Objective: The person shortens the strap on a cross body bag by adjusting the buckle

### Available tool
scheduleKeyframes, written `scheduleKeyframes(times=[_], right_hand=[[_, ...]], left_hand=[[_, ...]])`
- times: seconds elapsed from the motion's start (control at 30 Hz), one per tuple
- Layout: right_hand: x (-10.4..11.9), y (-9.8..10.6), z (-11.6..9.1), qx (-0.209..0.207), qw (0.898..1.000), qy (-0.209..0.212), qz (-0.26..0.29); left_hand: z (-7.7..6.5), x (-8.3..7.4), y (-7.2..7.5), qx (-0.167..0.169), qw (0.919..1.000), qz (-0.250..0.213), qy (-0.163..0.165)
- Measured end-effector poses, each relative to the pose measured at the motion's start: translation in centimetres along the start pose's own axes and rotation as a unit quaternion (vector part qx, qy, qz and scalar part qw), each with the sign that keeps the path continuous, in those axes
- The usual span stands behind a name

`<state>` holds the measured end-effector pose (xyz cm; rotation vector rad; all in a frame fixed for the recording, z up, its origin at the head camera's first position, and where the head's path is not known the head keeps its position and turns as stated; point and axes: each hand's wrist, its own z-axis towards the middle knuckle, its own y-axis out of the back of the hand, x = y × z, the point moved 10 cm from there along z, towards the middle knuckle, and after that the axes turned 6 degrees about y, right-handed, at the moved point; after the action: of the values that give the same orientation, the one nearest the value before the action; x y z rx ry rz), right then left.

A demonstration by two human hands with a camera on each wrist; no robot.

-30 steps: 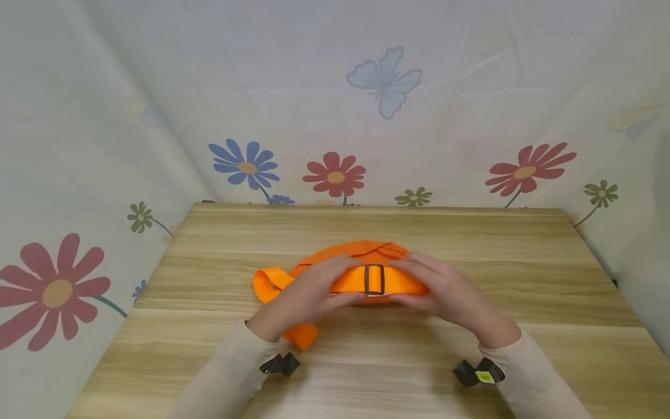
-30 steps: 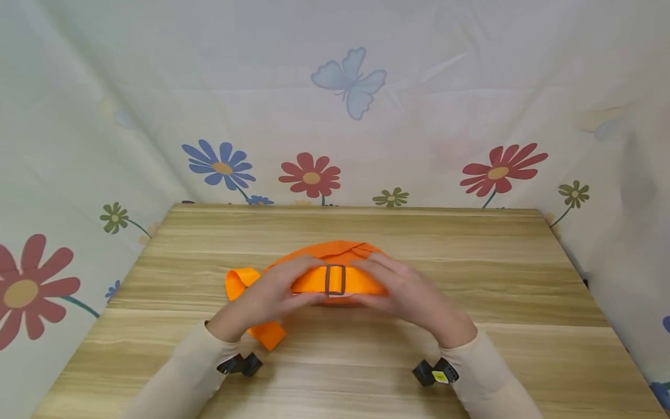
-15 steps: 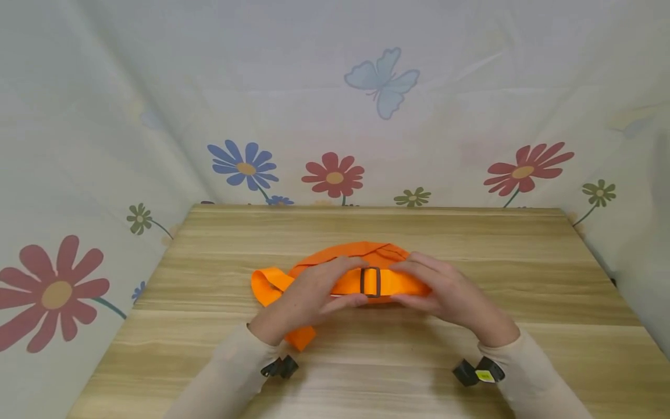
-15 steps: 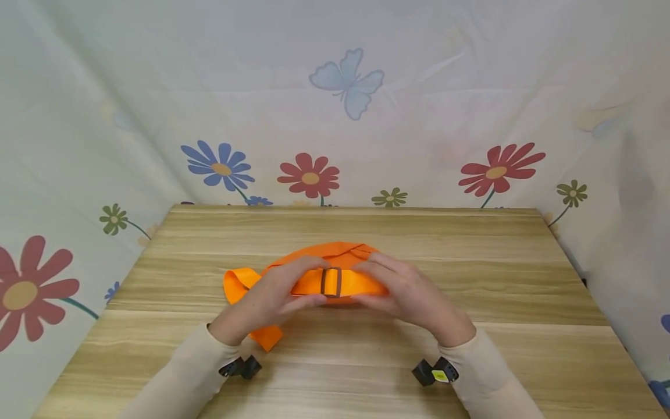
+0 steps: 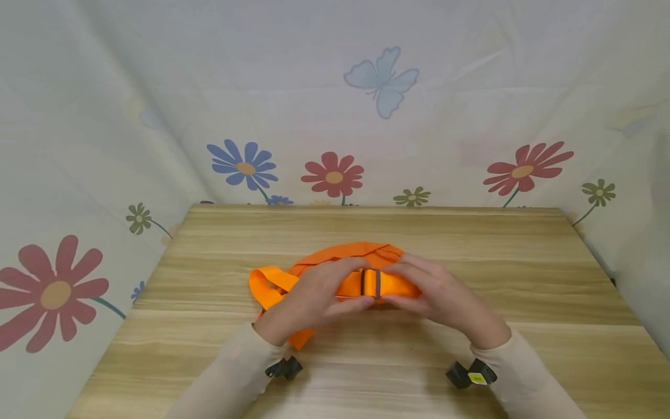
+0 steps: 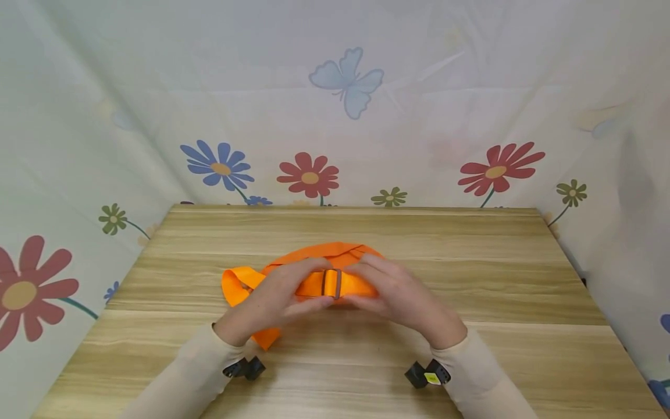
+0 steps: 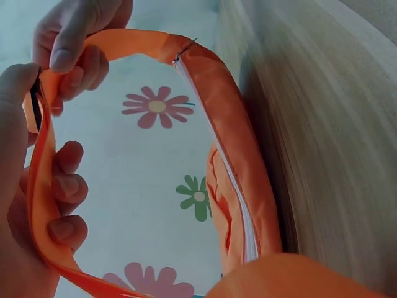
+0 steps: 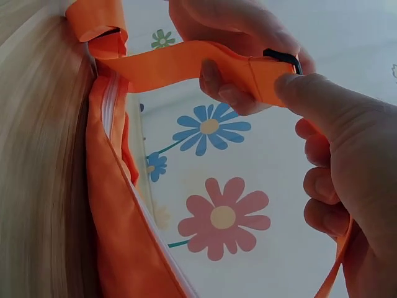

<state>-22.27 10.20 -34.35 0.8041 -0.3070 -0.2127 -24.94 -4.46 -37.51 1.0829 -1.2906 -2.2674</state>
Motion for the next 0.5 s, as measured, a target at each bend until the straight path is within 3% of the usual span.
scheduleKeyframes(times=[0.2,0.37,0.5], right_hand=[[-0.9,-0.1,-0.8,0.021,0.999,-0.034,-0.014],[-1.6,1.1,-1.7,-0.005,0.999,-0.041,-0.027],[-1.6,1.5,-1.6,-0.019,0.999,-0.036,-0.022]], left_hand=[[0.1,0.0,0.5,-0.019,0.9998,-0.002,-0.007],[-0.1,0.4,1.3,-0.042,0.999,-0.008,-0.009],[-0.1,0.6,1.3,-0.041,0.9992,-0.003,0.0]])
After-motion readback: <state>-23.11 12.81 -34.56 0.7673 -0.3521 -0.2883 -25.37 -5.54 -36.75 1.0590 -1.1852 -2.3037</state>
